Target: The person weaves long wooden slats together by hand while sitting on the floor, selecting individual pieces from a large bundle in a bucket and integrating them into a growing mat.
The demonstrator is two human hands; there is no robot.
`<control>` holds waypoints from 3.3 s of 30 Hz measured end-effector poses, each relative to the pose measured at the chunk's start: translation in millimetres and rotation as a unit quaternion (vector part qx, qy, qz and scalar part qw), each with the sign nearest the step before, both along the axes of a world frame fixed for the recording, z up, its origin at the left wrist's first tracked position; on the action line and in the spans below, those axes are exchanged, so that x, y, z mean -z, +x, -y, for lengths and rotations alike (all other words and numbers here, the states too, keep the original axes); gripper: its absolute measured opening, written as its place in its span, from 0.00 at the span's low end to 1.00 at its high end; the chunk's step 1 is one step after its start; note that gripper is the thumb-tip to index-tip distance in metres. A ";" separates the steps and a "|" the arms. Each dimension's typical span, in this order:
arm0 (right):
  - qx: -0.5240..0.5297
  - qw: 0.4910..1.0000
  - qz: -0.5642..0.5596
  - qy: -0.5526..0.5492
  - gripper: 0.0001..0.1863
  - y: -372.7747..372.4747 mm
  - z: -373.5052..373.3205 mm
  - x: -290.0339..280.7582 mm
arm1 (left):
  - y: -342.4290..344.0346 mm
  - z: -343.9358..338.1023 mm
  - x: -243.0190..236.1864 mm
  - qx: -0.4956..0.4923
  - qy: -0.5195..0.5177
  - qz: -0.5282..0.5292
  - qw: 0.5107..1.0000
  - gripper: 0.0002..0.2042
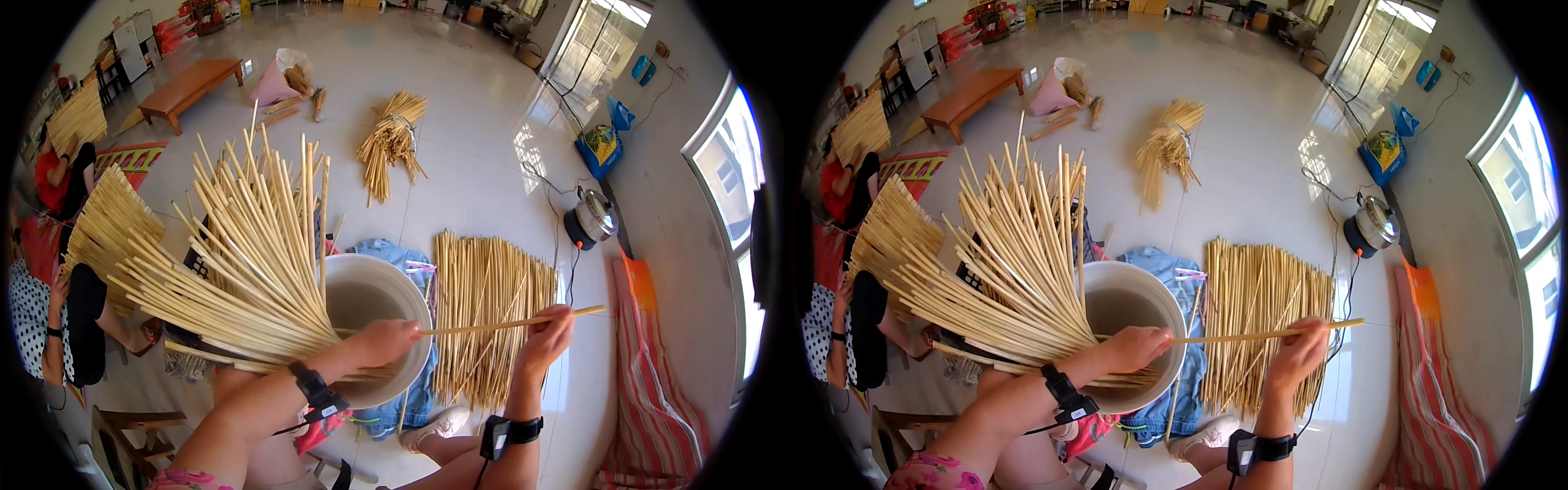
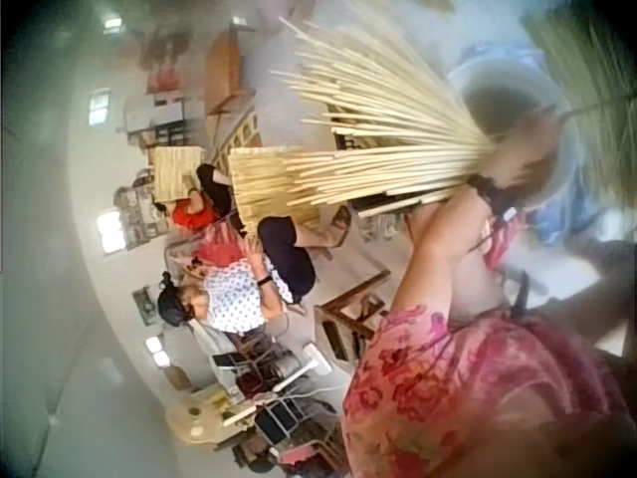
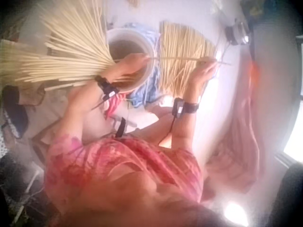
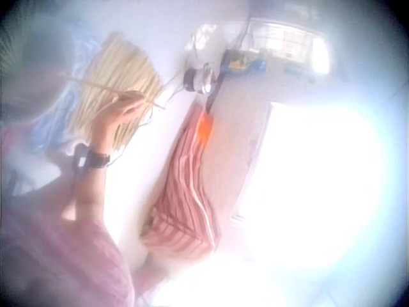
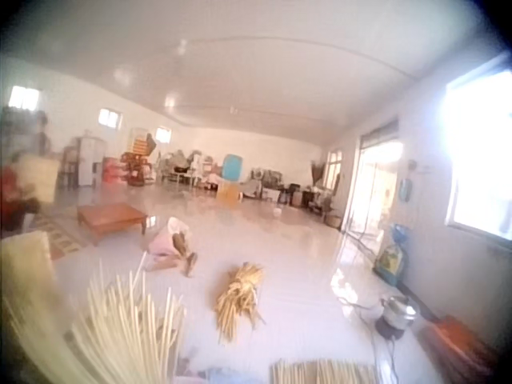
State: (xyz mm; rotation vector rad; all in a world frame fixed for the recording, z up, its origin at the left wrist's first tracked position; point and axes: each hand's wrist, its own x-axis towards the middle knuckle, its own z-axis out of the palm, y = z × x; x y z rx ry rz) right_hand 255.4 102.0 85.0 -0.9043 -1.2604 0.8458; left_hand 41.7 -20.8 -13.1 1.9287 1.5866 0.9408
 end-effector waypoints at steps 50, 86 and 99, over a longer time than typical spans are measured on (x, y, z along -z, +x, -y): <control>-0.021 0.935 -0.328 -0.130 0.25 69.4 -45.3 -5.2 | -143.6 15.0 -181.6 -0.227 0.216 -0.314 0.896 0.05; -0.111 0.958 -0.192 -0.181 0.20 6.6 -28.5 21.8 | -271.1 288.5 115.0 -0.503 -0.136 0.346 0.780 0.14; -0.099 0.966 -0.129 -0.203 0.22 -2.7 -15.5 8.7 | -228.6 269.4 37.4 -0.421 -0.262 0.309 0.812 0.20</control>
